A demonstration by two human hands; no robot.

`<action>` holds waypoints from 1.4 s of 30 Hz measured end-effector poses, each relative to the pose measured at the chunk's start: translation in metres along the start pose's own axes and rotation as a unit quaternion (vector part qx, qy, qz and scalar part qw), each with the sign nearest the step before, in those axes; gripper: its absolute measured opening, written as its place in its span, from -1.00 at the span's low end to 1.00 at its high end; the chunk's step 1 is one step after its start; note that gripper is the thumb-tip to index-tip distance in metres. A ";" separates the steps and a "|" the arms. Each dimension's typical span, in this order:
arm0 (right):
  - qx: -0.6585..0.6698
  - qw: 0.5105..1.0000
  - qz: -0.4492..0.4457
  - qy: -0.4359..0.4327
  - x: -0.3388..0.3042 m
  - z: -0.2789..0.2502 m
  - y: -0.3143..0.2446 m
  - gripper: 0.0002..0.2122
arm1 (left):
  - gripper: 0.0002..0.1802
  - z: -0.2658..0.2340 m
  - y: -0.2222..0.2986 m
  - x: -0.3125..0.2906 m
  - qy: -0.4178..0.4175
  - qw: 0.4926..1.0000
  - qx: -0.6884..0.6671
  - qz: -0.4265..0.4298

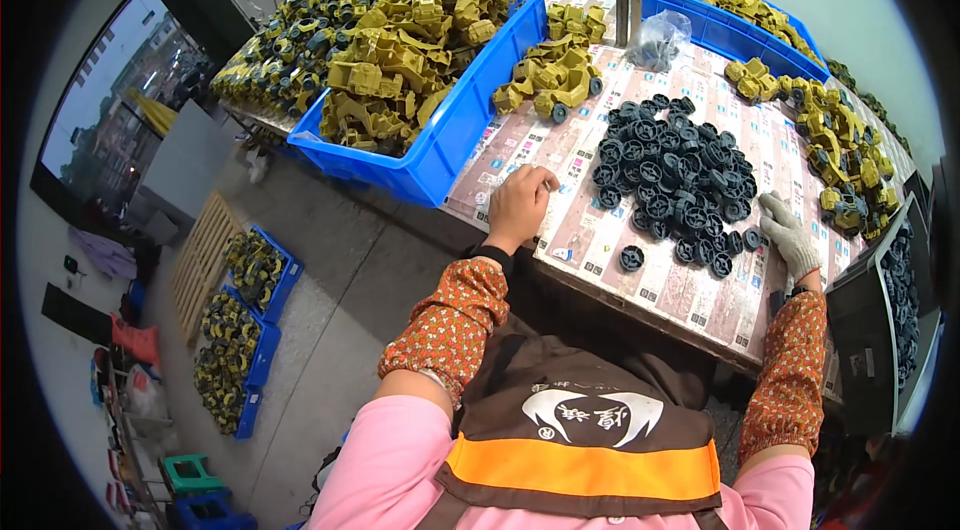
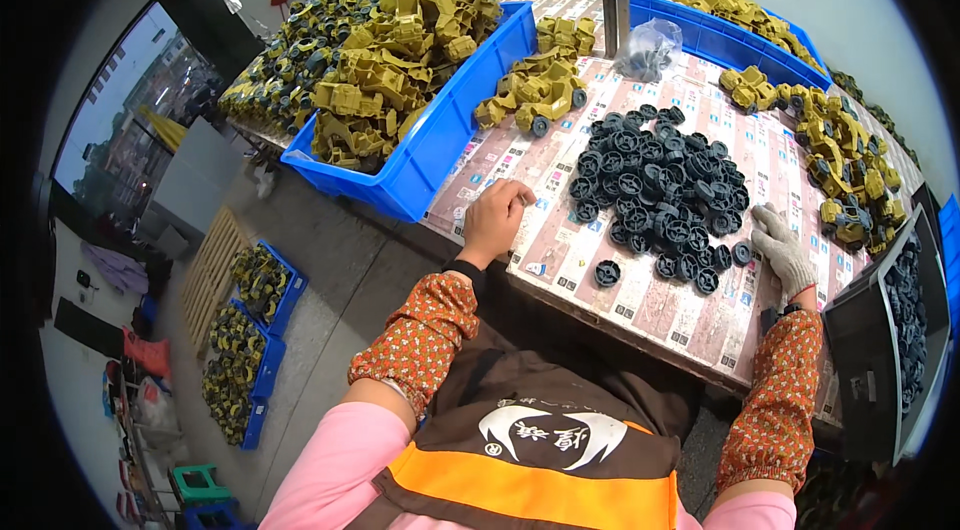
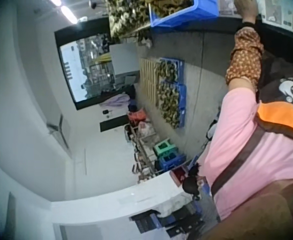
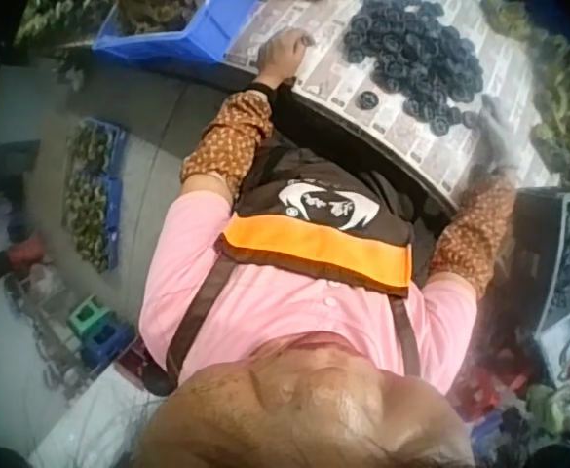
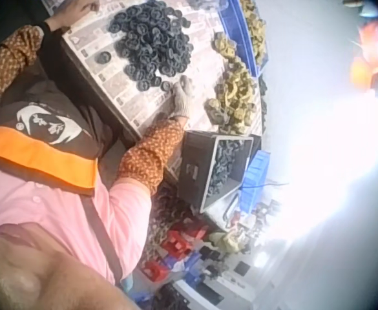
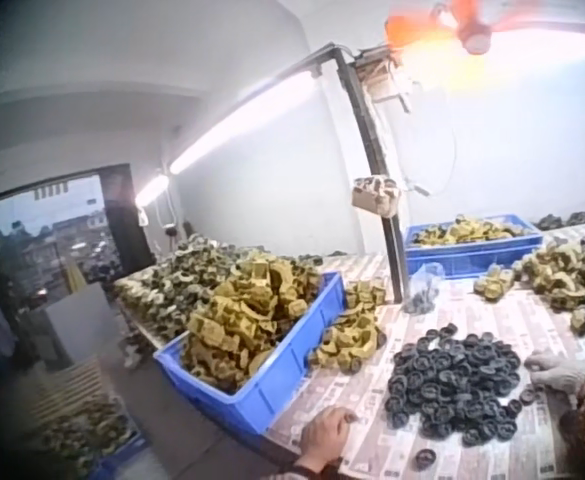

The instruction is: The person assembles yellow toy excavators by inserting black wheels into the chassis. They pick up a yellow body, attach wheels one by one, and place the completed toy into a blue bin. The process is repeated for multiple units.

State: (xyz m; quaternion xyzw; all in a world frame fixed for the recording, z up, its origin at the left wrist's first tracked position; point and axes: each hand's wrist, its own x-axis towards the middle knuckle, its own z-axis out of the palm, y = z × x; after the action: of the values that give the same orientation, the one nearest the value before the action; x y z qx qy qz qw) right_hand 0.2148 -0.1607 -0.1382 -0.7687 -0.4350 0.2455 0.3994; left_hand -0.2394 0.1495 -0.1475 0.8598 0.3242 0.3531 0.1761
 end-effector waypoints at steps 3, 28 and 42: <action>0.003 1.000 -0.003 -0.006 0.000 0.000 -0.001 -0.40 | -0.82 0.001 0.001 -0.001 0.003 1.000 -0.002 -0.010; 0.013 0.993 0.121 0.012 -0.027 -0.012 -0.052 -0.46 | -0.16 0.079 -0.075 0.176 -0.026 0.996 -0.043 -0.073; -0.259 0.960 -0.025 0.106 -0.049 0.050 -0.099 -0.61 | -0.40 -0.063 0.010 0.136 0.005 0.837 -0.531 -0.130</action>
State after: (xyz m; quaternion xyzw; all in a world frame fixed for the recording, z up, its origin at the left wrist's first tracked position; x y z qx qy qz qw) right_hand 0.1073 -0.1528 -0.0825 -0.8563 -0.4580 0.0317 0.2364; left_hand -0.2072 0.2393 -0.0319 0.5825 0.1967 0.4494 0.6481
